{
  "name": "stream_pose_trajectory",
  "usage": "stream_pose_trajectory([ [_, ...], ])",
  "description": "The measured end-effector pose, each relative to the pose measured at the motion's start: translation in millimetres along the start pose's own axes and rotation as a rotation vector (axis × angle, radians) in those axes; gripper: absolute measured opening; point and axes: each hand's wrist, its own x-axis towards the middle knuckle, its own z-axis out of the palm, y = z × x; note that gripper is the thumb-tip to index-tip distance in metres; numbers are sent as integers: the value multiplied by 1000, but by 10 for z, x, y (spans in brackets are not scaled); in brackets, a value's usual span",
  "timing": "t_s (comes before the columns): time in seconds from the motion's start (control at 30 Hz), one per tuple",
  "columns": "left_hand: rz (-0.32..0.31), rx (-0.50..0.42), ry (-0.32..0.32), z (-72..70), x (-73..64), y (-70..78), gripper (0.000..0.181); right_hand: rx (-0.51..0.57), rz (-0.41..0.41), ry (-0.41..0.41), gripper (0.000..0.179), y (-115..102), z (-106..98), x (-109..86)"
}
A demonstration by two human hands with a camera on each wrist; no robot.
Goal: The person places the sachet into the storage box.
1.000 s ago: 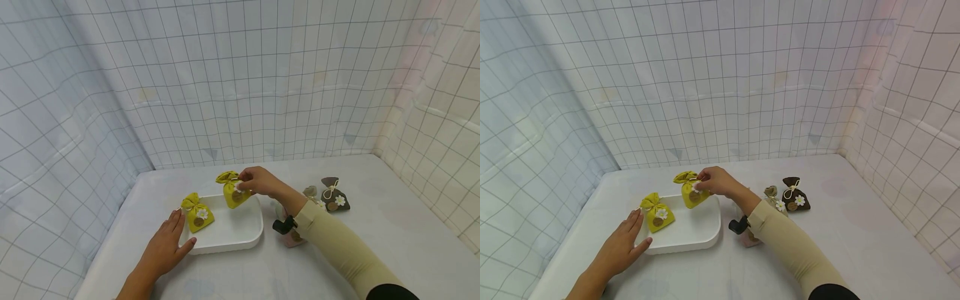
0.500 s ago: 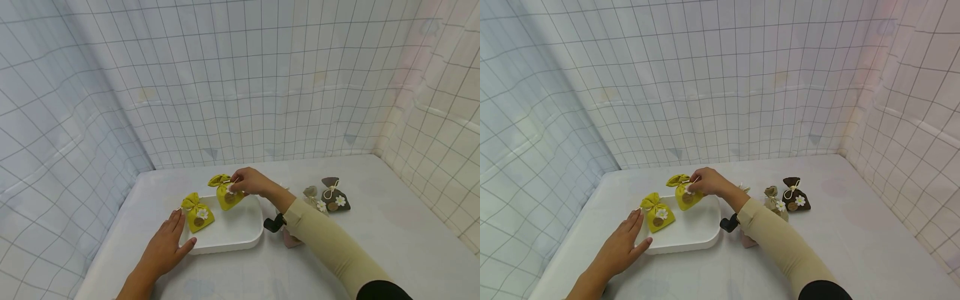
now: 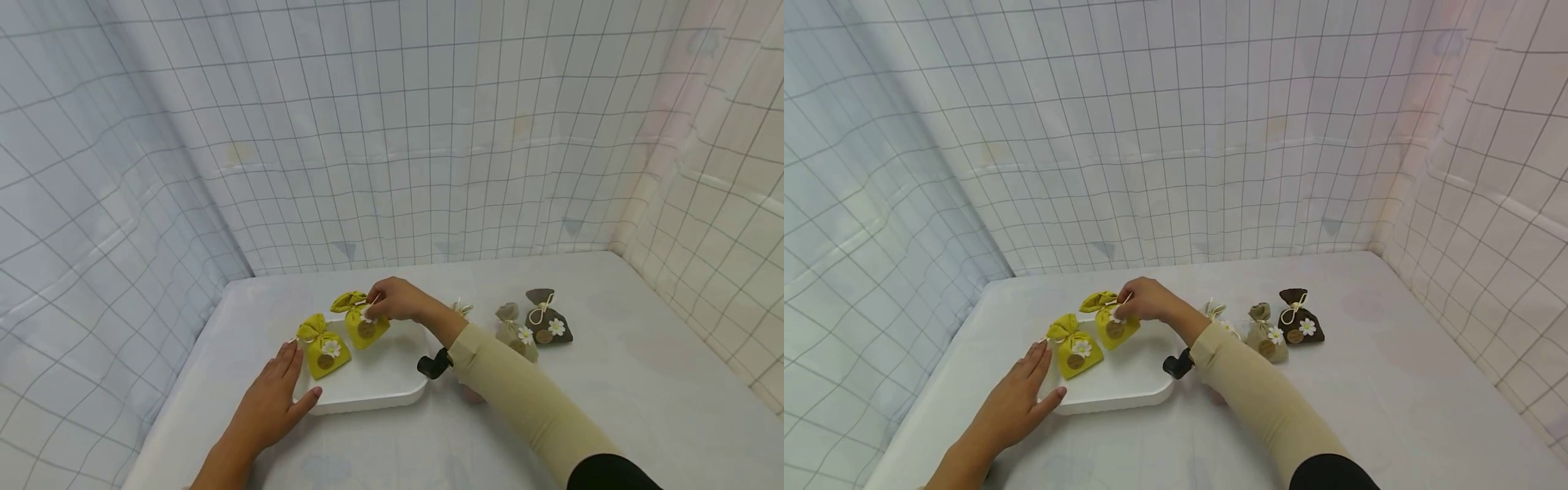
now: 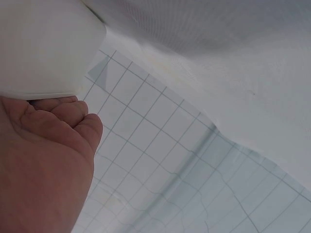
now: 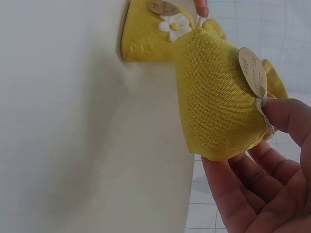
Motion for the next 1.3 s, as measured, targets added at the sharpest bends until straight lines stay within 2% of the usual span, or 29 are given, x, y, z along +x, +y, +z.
stream_pose_trajectory([
  [0.57,12,-12,5,26,-5,1,82,-13,10,-22,22,25,177,99],
  [0.93,9,-10,5,15,-11,4,82,-147,-3,-9,23,-36,313,129],
  [1.3,0,-12,-4,-21,4,16,83,-248,-7,-25,18,-59,316,123],
])
